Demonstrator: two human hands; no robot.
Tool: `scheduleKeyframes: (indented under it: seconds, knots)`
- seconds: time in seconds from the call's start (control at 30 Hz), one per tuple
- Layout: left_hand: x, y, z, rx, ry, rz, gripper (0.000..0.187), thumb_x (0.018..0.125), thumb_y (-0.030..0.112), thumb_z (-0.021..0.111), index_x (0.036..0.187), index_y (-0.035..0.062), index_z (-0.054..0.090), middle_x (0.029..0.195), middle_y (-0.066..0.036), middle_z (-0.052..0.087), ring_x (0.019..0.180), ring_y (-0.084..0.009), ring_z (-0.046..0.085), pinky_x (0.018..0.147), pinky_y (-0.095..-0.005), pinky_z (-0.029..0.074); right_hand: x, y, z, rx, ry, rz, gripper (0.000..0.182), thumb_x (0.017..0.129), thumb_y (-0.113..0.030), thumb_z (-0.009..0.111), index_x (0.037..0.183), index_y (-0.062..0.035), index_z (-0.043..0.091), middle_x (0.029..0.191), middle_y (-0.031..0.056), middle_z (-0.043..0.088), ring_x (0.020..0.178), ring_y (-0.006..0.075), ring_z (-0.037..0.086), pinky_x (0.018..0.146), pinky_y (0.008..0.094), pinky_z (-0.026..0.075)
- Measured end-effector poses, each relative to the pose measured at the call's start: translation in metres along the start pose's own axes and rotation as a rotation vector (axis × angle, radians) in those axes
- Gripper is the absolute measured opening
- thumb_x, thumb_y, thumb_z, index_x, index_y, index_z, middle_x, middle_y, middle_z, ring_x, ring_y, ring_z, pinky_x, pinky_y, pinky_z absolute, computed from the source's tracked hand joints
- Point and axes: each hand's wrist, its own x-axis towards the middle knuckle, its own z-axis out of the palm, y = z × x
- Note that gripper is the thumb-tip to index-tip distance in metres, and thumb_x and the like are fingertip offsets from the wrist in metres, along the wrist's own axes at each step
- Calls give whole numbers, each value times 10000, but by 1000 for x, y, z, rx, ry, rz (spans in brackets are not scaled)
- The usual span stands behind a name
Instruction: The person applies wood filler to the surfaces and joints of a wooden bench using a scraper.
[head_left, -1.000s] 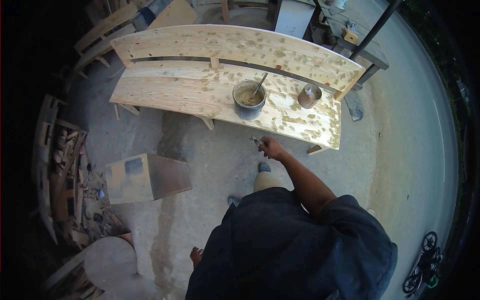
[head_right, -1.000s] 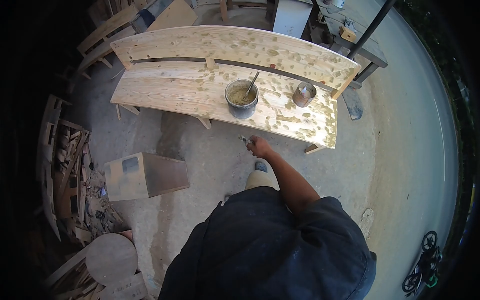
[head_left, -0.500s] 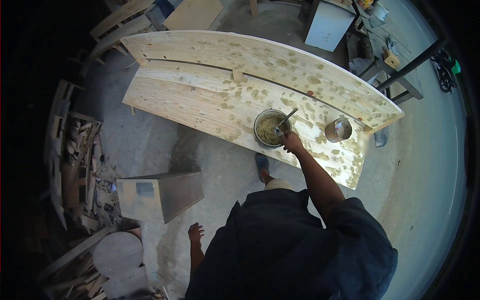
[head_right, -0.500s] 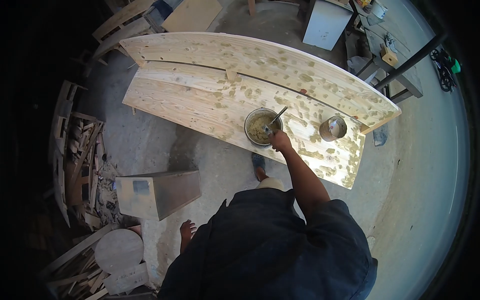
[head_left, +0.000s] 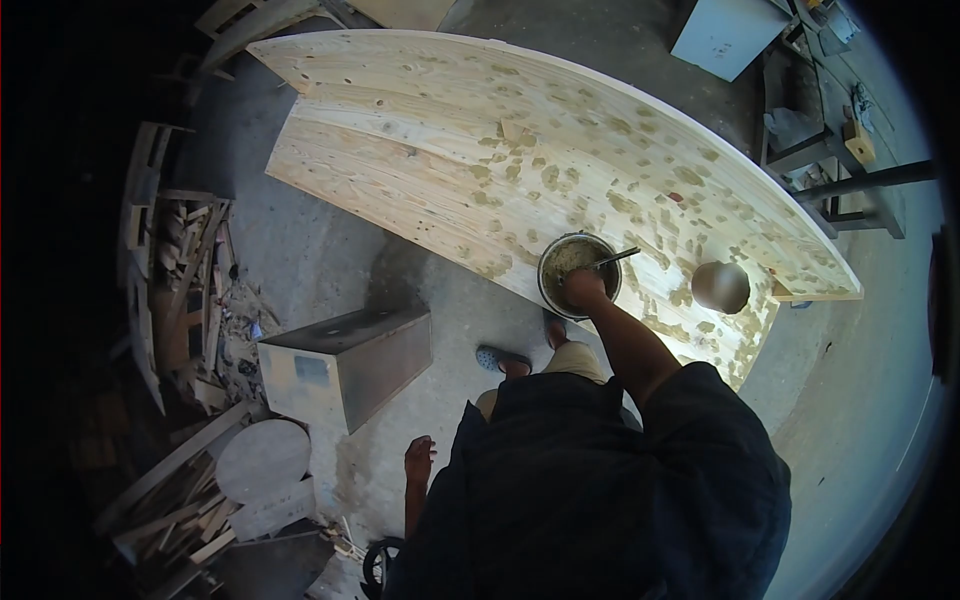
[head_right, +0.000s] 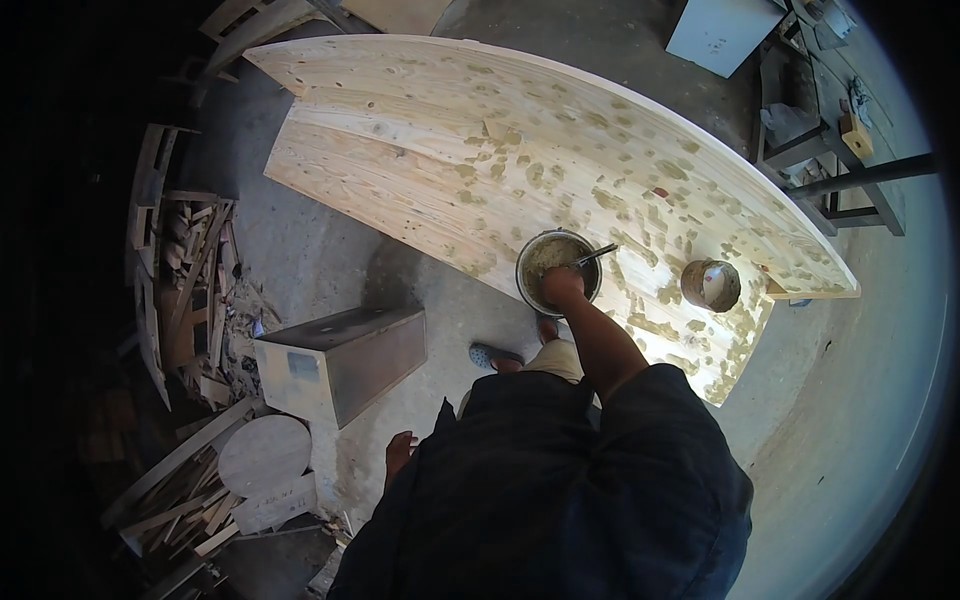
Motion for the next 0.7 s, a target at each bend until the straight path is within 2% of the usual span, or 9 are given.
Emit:
scheduleKeyframes:
  seconds: [0.17, 0.23, 0.33, 0.4, 0.5, 0.6, 0.63, 0.7]
  knots:
    - [-31, -15, -23, 8, 75, -59, 408, 946, 345, 555, 1193, 23, 601, 989, -111, 699, 755, -208, 676, 609, -337, 515, 17, -7, 13, 22, 5, 60, 307, 890, -227, 519, 1045, -42, 709, 1079, 188, 695, 1012, 324, 685, 849, 429, 552]
    - [-43, -19, -31, 161, 77, 2, 407, 951, 346, 550, 1196, 25, 599, 1002, -121, 700, 754, -212, 681, 608, -336, 519, 22, -10, 18, 35, -14, 72, 310, 898, -228, 511, 1059, -55, 712, 1096, 179, 695, 1026, 313, 682, 863, 427, 547]
    - [-52, -16, -33, 148, 80, 6, 404, 957, 352, 548, 1194, 28, 601, 1009, -122, 701, 783, -215, 685, 628, -342, 525, 30, -7, 25, -35, -80, -59, 320, 903, -228, 498, 1058, -43, 709, 1087, 194, 692, 1021, 322, 680, 866, 425, 547]
    - [-53, -7, -29, 159, 75, 33, 402, 959, 351, 547, 1194, 30, 601, 1009, -121, 701, 790, -215, 685, 635, -343, 526, 35, 0, 30, -16, -4, -172, 344, 903, -287, 512, 1002, -23, 710, 1014, 212, 696, 935, 352, 689, 824, 445, 550]
    - [-48, 1, -19, 108, 89, -23, 401, 948, 339, 544, 1200, 33, 601, 1007, -115, 701, 801, -215, 683, 647, -341, 525, 27, 11, 13, 16, 18, -277, 378, 892, -344, 549, 961, -8, 708, 972, 230, 692, 902, 386, 678, 821, 467, 538]
    - [-35, 1, -11, 74, 62, -9, 405, 934, 330, 536, 1202, 34, 601, 1005, -109, 701, 804, -209, 681, 647, -334, 519, 34, 27, 9, 124, 18, -265, 420, 879, -394, 582, 922, 5, 705, 960, 238, 689, 919, 409, 664, 831, 487, 523]
    - [-28, -1, -8, 56, 63, -12, 408, 929, 331, 533, 1199, 33, 603, 1005, -107, 701, 804, -206, 679, 648, -330, 516, 38, 32, 11, 121, 27, -263, 420, 879, -394, 582, 922, 5, 705, 960, 238, 689, 919, 409, 664, 831, 487, 523]
    - [-23, 0, -3, 36, 63, -10, 412, 924, 332, 530, 1196, 32, 605, 1006, -104, 702, 804, -203, 678, 648, -326, 513, 36, 35, 6, 76, 107, -399, 406, 882, -386, 597, 885, 6, 705, 875, 219, 700, 805, 367, 691, 747, 465, 547]
